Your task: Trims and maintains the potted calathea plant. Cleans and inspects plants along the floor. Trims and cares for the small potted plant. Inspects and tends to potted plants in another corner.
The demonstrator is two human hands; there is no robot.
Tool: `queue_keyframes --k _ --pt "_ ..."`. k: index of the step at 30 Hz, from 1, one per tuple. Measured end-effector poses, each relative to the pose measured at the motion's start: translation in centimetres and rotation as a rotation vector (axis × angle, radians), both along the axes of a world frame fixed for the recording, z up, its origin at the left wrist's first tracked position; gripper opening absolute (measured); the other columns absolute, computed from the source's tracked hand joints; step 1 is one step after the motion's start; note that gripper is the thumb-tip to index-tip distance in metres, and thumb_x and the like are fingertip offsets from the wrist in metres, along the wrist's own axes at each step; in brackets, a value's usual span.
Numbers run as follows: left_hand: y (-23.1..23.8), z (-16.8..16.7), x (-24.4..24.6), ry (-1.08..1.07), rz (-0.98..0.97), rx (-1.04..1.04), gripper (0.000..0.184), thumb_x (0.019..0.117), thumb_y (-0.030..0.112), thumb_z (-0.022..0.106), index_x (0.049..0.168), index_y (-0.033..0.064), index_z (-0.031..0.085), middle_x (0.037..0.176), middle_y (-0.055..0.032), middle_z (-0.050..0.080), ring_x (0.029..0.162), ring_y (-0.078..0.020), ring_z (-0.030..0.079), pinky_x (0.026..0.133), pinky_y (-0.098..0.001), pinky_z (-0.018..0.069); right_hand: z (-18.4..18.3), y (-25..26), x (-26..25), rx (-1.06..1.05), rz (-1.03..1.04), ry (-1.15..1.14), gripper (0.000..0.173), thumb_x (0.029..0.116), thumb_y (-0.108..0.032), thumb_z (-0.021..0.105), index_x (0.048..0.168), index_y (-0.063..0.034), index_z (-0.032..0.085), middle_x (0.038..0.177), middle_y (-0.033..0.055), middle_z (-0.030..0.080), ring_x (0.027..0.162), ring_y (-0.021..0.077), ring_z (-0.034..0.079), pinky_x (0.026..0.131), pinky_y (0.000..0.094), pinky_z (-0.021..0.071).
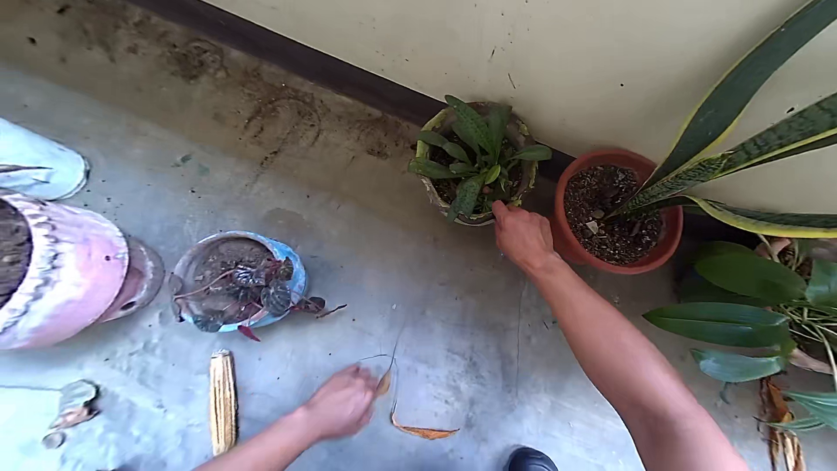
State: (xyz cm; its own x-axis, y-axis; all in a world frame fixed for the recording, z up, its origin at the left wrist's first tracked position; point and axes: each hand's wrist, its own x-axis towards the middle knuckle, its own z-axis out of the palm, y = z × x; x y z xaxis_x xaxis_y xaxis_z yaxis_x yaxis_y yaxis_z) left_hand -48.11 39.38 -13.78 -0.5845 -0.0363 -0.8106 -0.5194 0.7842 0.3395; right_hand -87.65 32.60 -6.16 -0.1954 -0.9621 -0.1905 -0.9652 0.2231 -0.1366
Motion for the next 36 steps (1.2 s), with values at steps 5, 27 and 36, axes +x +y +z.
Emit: queue_keyframes --k 5,27,36 --pt "3.9 1.3 4.8 0.048 0.22 0.06 0.037 0.103 0.035 0.057 0.126 0.0094 0.071 0.128 -0.0143 0.069 0.125 -0.0348 0.061 0.108 -0.0536 0.0463 0.5 0.4 0.9 0.003 0.142 0.058 0.023 0.1036 -0.012 0.049 0.117 -0.0064 0.066 0.103 0.0186 0.072 0.088 0.04 0.072 0.071 0.0567 0.0546" --pt "9.1 8.1 -6.0 0.25 0.958 0.858 0.024 0.1066 0.023 0.058 0.102 0.0057 0.073 0.098 0.004 0.077 0.09 0.0009 0.069 0.087 -0.023 0.0536 4.5 20.9 13.3 0.266 0.232 -0.724 0.036 0.1071 -0.031 0.054 0.126 -0.0023 0.063 0.115 0.0189 0.066 0.101 0.0304 0.068 0.089 0.046 0.0541" --pt "6.9 10.5 -5.0 0.071 0.846 0.975 0.026 0.1097 0.017 0.049 0.092 0.0075 0.065 0.087 0.0016 0.074 0.083 -0.0062 0.071 0.082 -0.0239 0.0569 3.6 23.7 10.2 -0.001 0.755 -0.566 0.022 0.1005 -0.026 0.063 0.116 -0.0116 0.071 0.109 0.0103 0.068 0.102 0.0306 0.064 0.082 0.0474 0.0484"
